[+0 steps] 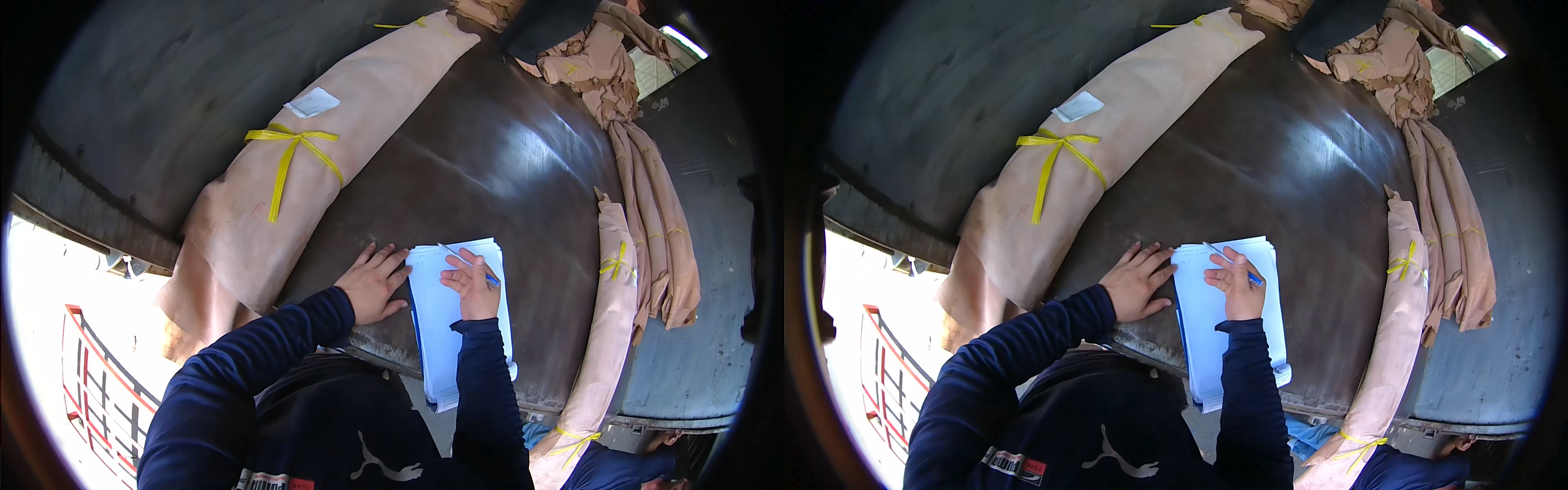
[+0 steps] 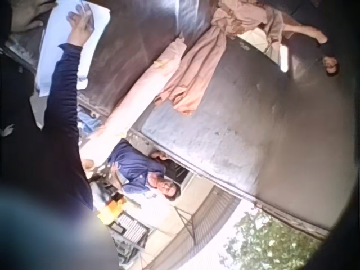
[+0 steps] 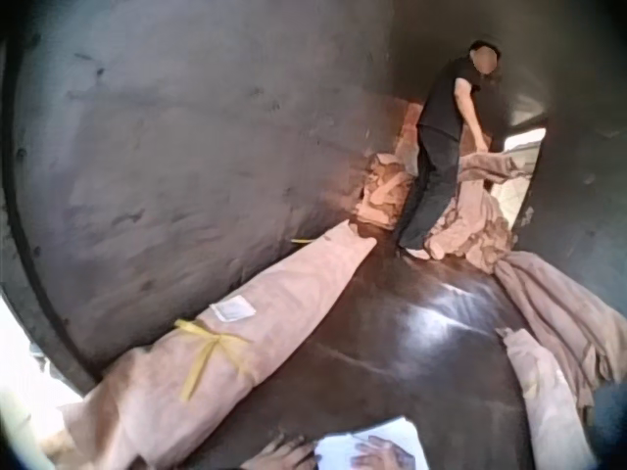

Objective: The person writes on small white labels attached to rolled fabric bundles and records information on a notepad. They handle the bundles and labels with a pen, occasionally adjusting the rolls while another person stacks fabric in the background.

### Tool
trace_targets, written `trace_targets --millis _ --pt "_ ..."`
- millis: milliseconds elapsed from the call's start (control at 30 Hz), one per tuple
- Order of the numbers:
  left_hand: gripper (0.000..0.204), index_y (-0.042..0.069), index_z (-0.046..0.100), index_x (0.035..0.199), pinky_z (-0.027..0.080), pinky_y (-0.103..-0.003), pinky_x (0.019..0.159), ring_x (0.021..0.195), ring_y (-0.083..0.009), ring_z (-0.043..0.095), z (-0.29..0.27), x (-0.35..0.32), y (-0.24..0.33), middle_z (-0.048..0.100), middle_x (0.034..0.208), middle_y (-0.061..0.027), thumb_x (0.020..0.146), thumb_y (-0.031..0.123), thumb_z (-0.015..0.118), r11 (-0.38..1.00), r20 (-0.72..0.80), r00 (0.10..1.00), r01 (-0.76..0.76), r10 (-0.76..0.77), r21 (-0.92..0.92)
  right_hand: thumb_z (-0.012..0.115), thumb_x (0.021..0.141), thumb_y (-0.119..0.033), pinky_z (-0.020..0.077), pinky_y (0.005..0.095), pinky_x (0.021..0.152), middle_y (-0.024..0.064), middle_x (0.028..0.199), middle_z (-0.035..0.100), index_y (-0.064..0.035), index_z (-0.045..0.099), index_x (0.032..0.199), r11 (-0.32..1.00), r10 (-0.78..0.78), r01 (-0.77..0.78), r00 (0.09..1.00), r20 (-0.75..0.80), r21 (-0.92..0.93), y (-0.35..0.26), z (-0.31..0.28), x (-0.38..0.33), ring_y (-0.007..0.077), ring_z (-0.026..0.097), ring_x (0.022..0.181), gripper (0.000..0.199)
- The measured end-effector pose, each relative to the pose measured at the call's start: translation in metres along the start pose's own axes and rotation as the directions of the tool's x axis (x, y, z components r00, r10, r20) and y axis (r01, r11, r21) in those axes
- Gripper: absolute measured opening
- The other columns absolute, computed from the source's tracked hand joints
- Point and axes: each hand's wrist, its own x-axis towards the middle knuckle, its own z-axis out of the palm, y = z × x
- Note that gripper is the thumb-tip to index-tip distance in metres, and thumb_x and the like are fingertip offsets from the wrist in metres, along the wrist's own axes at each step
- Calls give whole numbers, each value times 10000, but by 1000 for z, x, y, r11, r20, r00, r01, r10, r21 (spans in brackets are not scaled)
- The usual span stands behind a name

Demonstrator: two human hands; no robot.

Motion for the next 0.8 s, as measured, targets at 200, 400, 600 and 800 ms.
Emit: trace_targets --millis 200,400,600,800 --pt "620 56 543 1350 244 -591 1156 1411 -376 343 -1 0 -1 417 1468 -211 856 410 668 999 -17 999 40 -39 15 619 905 -23 538 271 596 146 930 684 52 639 1090 948 -142 211 951 276 -239 29 7 13 138 649 682 201" --pt "620 53 546 1345 240 -593 1157 1417 -374 337 -3 5 -4 423 1469 -208 856 417 662 998 -10 999 40 -39 38 630 929 -61 476 220 523 91 853 709 21 641 1027 965 -107 162 962 250 -208 41 13 17 77 613 634 129" --pt "622 47 544 1344 230 -591 1161 1418 -374 333 -3 6 -4 430 1468 -197 859 418 657 999 -1 999 39 -39 36 630 905 0 504 218 574 81 781 697 39 641 959 901 -263 330 932 249 -282 51 9 18 86 627 631 67" --pt "617 45 545 1338 233 -588 1160 1414 -371 339 -2 6 -5 437 1459 -195 856 413 662 999 -14 999 32 -32 35 637 909 13 527 241 633 91 774 698 32 637 939 865 -262 360 918 297 -351 58 7 17 122 665 700 36"
